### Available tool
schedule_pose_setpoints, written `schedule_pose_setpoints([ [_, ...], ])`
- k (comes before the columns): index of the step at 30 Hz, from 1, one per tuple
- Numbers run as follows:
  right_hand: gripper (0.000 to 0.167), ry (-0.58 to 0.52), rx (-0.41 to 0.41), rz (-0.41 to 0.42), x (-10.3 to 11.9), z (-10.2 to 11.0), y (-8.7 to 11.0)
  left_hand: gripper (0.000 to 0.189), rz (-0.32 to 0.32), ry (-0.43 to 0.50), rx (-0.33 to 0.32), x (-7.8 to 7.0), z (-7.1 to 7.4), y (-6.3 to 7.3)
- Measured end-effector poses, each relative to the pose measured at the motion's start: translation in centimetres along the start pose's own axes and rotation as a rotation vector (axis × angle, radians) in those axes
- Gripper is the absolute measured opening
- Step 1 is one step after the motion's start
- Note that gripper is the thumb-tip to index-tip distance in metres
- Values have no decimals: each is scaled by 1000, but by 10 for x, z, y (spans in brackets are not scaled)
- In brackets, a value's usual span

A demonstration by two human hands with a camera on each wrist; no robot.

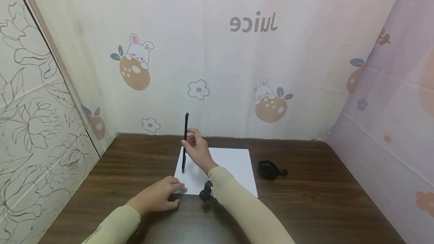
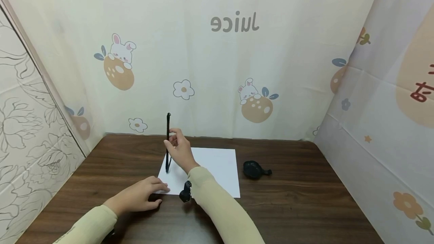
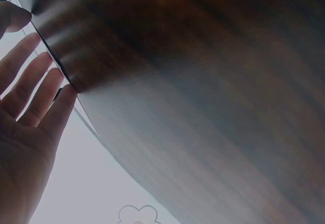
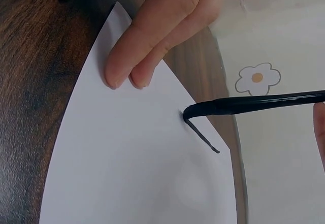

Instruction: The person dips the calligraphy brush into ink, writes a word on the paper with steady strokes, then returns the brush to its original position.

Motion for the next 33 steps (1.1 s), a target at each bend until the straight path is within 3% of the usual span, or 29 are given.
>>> schedule_pose_setpoints([
  [12,37,45,8,34,5,2,-3,30,-4,-5,-1,0,-1,1],
  [17,37,39,-27,60,10,10,-7,30,-4,-16,-1,0,-1,1],
  [33,38,20,-143,-31,4,32,-10,30,6,-12,3,1,-2,0],
])
Point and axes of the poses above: each hand's wrist, its own y-axis away from the middle knuckle, its own z-axis out of the back of the hand, x = y × z, the point moved 8 cm from there along -y, towards the middle knuckle, and after that the axes turned 5 degrees about x, right-handed, at the moved point
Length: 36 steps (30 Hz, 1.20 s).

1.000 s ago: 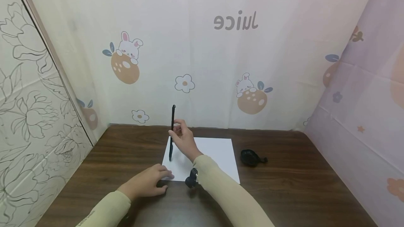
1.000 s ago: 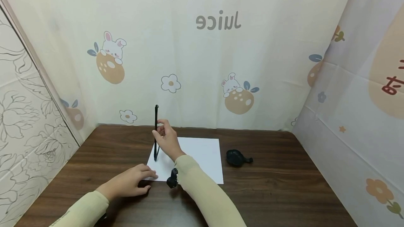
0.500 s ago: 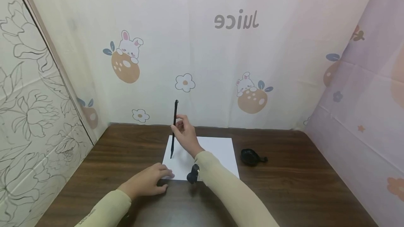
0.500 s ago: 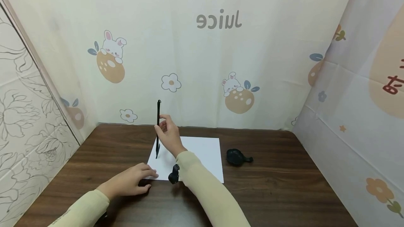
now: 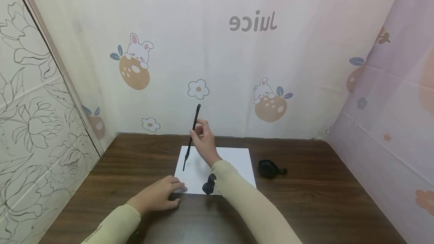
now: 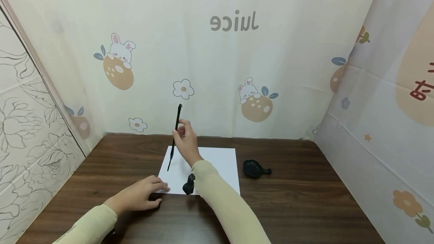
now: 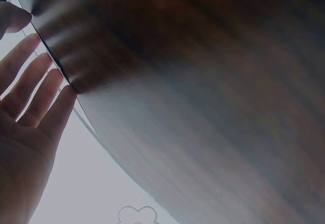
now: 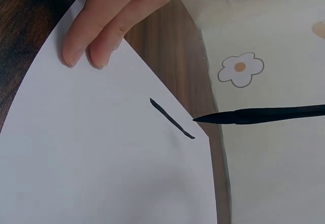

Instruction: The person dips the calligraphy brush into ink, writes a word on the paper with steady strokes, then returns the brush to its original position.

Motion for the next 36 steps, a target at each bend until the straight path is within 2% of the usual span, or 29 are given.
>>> schedule_pose_setpoints([
  [22,35,36,-48,22,-16,-1,4,31,-14,-18,-19,0,0,1],
  [36,37,53,-18,17,-19,-6,6,31,-20,-14,-19,-1,1,1],
])
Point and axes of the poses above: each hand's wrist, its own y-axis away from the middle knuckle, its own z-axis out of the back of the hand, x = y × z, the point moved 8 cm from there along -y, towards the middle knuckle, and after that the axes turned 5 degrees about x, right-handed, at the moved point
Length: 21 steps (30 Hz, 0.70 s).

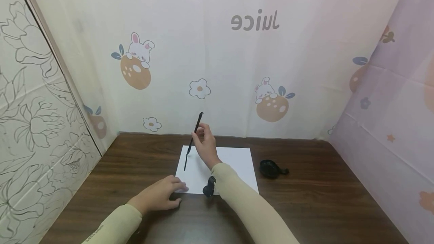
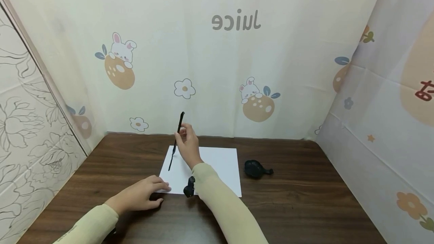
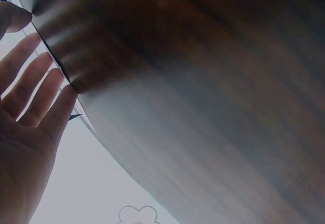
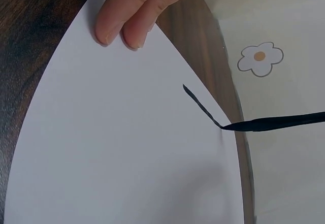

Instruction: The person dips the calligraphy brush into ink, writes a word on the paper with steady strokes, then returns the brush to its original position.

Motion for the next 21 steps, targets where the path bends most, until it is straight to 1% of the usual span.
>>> schedule_pose_setpoints([
  [21,39,14,30,-35,-2,-2,1,30,1,10,-2,0,0,0],
])
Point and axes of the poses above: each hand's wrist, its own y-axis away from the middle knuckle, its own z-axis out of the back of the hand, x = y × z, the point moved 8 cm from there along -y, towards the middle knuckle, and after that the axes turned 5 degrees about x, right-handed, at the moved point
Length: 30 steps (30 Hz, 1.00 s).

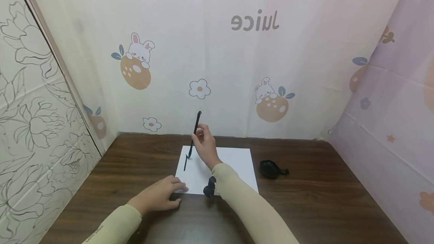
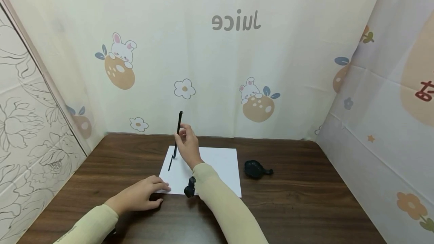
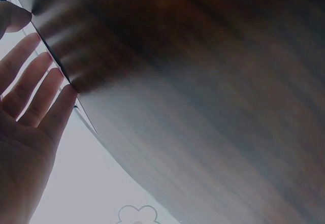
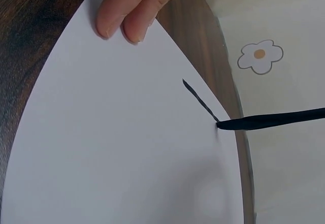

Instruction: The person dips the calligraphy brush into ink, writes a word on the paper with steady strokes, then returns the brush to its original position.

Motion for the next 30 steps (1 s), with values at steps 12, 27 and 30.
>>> schedule_pose_setpoints([
  [12,40,8,14,-19,-3,0,0,30,0,-11,-4,-1,1,1],
  [27,39,16,19,12,-1,2,1,30,24,-1,18,0,0,-1],
  [30,39,15,19,13,-2,3,1,30,22,-2,18,-1,0,-1],
])
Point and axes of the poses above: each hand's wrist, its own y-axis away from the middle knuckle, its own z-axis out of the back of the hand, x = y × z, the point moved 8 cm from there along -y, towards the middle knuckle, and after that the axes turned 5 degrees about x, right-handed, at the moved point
